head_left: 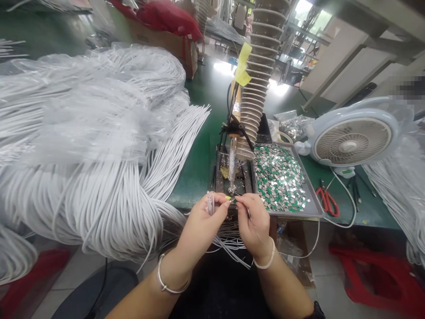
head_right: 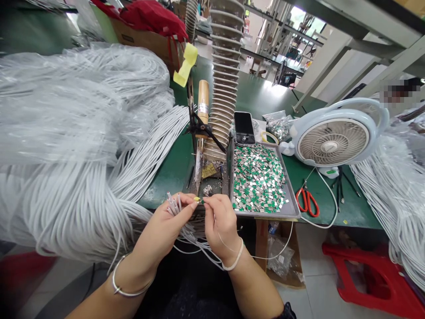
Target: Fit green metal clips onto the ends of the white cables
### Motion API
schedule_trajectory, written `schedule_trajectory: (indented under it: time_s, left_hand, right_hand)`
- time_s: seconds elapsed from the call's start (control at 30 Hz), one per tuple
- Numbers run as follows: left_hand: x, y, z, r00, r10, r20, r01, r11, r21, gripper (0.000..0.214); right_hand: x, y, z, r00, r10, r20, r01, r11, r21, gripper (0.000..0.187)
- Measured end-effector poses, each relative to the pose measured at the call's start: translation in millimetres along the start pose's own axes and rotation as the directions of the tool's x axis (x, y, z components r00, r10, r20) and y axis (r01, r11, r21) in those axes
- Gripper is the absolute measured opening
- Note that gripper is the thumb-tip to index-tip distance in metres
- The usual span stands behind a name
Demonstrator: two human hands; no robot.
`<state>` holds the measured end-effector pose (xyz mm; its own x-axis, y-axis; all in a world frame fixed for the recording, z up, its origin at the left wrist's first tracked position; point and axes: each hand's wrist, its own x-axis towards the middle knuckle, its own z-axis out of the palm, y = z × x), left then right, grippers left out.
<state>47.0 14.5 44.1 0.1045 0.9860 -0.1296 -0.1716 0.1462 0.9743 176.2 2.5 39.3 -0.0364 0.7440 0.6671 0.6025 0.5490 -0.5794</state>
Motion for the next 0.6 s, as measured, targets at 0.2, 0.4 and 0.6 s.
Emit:
schedule_trajectory:
  time_s: [0.2,0.4,0.6]
  left_hand:
    - [-0.5,5.5,-3.9,0.996,-0.056,0.067,0.045,0.987,0.155,0.013]
    - [1.7,10.0,-1.1,0.995,0.001,0.095,-0.016,0.988,0.152,0.010]
    - [3.3,14.2,0.1,0.998,0.039,0.043,-0.047,0.982,0.185,0.010]
  right_hand:
    - [0.1,1.9,0.9,1.000,-0.005,0.004,0.005,1.000,0.000,0.017]
    - [-3.2,1.7,0.7,0.999,-0.046,0.018,0.045,0.998,0.047,0.029]
    - [-8.1,-0.4,1.6,0.993,0.086,-0.076,-0.075,0.988,0.133,0.034]
